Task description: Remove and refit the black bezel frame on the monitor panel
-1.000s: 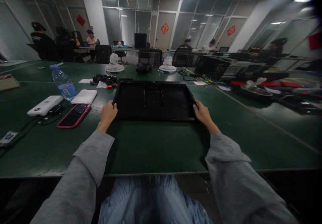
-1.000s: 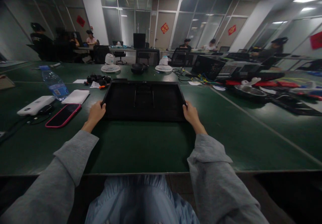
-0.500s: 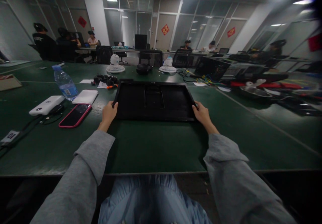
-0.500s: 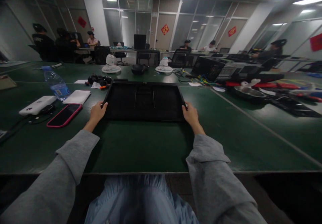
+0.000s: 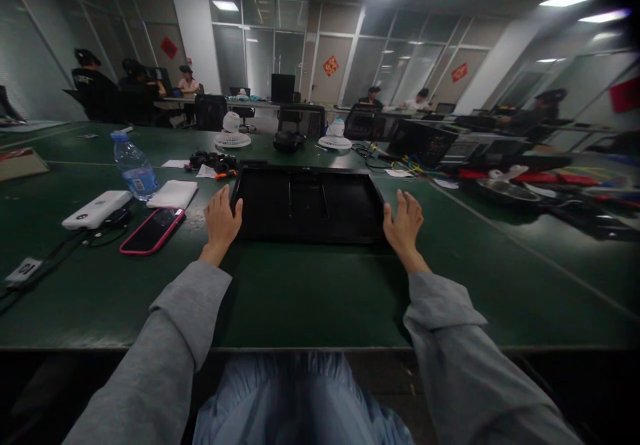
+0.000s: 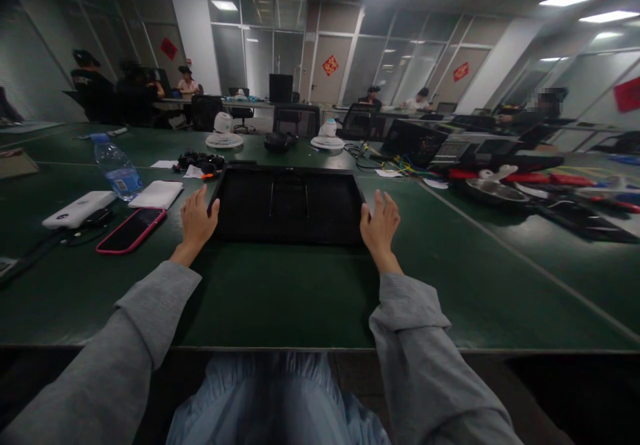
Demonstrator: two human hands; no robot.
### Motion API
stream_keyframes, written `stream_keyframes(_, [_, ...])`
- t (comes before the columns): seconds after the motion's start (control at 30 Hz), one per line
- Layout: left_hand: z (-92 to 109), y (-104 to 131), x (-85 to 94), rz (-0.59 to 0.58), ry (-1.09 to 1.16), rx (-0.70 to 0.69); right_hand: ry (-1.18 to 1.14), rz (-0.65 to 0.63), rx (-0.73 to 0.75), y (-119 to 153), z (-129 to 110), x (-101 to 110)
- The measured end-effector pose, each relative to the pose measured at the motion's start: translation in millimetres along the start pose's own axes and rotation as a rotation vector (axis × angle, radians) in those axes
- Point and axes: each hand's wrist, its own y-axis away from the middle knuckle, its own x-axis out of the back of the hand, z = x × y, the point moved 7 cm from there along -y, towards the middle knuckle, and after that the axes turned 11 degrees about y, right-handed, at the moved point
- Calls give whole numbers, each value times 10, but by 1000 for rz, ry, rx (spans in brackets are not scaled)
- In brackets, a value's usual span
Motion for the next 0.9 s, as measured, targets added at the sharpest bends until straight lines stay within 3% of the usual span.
stream_keyframes(0.1, [215, 70, -156, -170, -17, -185, 4, -67, 148, 79, -320, -79])
stream_keyframes(0.27, [213, 144, -356, -351, -91, -210, -67, -322, 302, 201, -584, -335])
stream_keyframes(0.37, [216, 149, -367, -384, -102, -205, -99, -388, 279, 202, -558, -387])
stream_keyframes(0.9, [220, 125, -361, -429, -60, -145, -118, -403, 256, 184, -571, -286])
